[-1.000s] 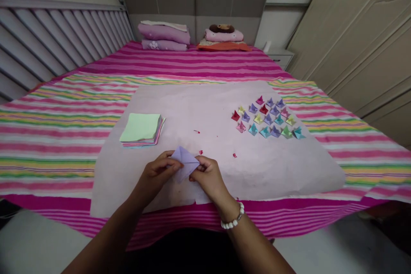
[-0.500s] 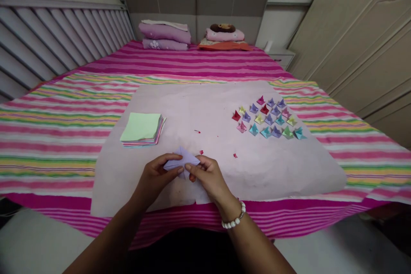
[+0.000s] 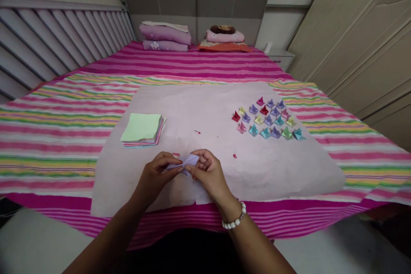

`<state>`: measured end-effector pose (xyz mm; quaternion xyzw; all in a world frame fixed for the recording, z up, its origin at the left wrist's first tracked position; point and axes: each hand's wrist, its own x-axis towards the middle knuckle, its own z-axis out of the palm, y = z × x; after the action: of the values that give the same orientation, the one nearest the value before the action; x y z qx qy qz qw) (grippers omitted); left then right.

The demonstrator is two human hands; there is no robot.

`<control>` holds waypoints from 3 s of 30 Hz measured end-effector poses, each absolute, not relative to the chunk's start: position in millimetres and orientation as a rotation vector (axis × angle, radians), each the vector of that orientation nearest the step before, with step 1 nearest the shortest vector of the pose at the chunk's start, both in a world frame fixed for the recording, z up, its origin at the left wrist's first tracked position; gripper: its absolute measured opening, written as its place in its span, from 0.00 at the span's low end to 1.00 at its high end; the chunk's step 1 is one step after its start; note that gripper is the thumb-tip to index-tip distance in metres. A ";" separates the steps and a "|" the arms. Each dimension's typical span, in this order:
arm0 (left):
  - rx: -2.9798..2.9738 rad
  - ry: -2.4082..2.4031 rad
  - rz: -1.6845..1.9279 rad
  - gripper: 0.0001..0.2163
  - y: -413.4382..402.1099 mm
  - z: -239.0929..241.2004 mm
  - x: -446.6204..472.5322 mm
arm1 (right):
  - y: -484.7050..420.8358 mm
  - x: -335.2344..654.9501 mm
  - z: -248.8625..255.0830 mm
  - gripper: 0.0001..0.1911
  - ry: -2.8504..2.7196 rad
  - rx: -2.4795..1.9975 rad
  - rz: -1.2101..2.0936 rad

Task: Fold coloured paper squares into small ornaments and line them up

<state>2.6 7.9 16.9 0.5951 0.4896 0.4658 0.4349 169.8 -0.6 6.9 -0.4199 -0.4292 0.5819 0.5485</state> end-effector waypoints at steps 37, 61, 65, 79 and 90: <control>0.976 1.029 1.017 0.10 2.3 2.7 16.5 | -5.7 167.7 1.7 0.06 -1.163 -0.898 1.143; 1.057 0.837 0.946 0.11 6.3 8.8 0.4 | -4.1 171.0 13.4 0.07 -0.942 -0.928 1.570; 1.102 0.976 0.981 0.11 8.1 10.9 4.5 | -2.1 169.9 9.6 0.09 -1.048 -0.899 1.551; 1.518 1.419 1.007 0.18 -5.1 17.6 26.5 | -6.0 152.8 1.7 0.08 -1.412 -1.221 0.845; 1.741 1.484 1.064 0.11 1.8 12.9 23.9 | -7.0 152.5 3.3 0.05 -1.406 -1.260 0.842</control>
<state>23.9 1.8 12.9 0.6572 0.5602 0.4018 0.3046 152.5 -7.0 3.3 -0.5237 -0.5843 0.3500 0.5116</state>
